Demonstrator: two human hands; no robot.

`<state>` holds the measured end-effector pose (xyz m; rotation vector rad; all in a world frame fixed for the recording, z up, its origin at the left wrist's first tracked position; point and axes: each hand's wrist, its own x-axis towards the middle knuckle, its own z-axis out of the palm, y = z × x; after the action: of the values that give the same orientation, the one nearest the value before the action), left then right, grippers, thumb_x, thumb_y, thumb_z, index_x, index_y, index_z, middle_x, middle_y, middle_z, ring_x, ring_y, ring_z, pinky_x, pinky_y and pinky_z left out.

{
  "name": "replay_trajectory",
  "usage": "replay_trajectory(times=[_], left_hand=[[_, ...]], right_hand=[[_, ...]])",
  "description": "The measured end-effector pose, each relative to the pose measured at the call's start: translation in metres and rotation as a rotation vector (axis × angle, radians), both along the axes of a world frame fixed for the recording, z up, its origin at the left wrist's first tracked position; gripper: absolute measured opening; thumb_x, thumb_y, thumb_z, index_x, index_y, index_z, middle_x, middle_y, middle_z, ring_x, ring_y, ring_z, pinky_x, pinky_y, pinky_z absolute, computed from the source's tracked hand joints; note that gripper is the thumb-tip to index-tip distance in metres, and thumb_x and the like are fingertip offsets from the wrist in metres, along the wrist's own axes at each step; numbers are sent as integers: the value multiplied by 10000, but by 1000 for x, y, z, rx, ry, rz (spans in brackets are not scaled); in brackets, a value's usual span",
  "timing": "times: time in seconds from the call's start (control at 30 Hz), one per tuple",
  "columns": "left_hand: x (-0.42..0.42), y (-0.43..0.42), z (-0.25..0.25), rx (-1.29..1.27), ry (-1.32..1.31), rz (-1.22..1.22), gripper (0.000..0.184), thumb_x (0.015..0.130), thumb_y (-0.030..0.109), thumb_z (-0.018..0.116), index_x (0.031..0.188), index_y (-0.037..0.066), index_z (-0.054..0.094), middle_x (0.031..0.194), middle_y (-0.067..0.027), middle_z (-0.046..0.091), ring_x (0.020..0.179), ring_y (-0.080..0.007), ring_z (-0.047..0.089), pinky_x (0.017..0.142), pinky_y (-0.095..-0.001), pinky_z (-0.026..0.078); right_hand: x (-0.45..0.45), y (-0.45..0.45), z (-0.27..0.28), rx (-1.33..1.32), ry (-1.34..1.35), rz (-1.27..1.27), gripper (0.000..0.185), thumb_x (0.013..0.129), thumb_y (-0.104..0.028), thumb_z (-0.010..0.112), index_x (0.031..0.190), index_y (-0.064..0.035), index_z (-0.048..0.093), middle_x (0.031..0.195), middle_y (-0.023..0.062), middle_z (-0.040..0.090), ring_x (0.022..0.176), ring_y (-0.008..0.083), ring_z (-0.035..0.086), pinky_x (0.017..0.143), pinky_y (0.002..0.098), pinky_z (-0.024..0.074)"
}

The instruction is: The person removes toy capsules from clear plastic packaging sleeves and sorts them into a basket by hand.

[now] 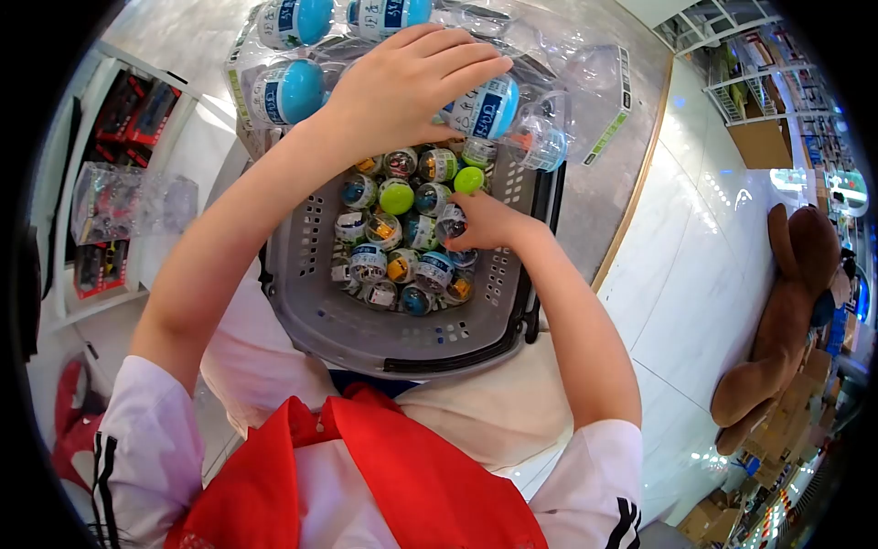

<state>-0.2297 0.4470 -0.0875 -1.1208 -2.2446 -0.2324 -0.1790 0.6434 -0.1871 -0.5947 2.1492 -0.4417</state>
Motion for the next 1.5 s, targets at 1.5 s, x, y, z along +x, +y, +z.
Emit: replay_trajectory(times=[1.5], left_hand=[[16, -32, 13, -95, -117, 333, 933, 591, 394, 799, 1372, 218, 320, 1450, -10, 241, 1350, -297, 183, 1086, -523, 202]], right_hand=[[-8, -65, 99, -126, 1376, -560, 774, 594, -313, 811, 1096, 41, 341, 1045, 216, 377, 836, 338, 585, 509, 335, 530]])
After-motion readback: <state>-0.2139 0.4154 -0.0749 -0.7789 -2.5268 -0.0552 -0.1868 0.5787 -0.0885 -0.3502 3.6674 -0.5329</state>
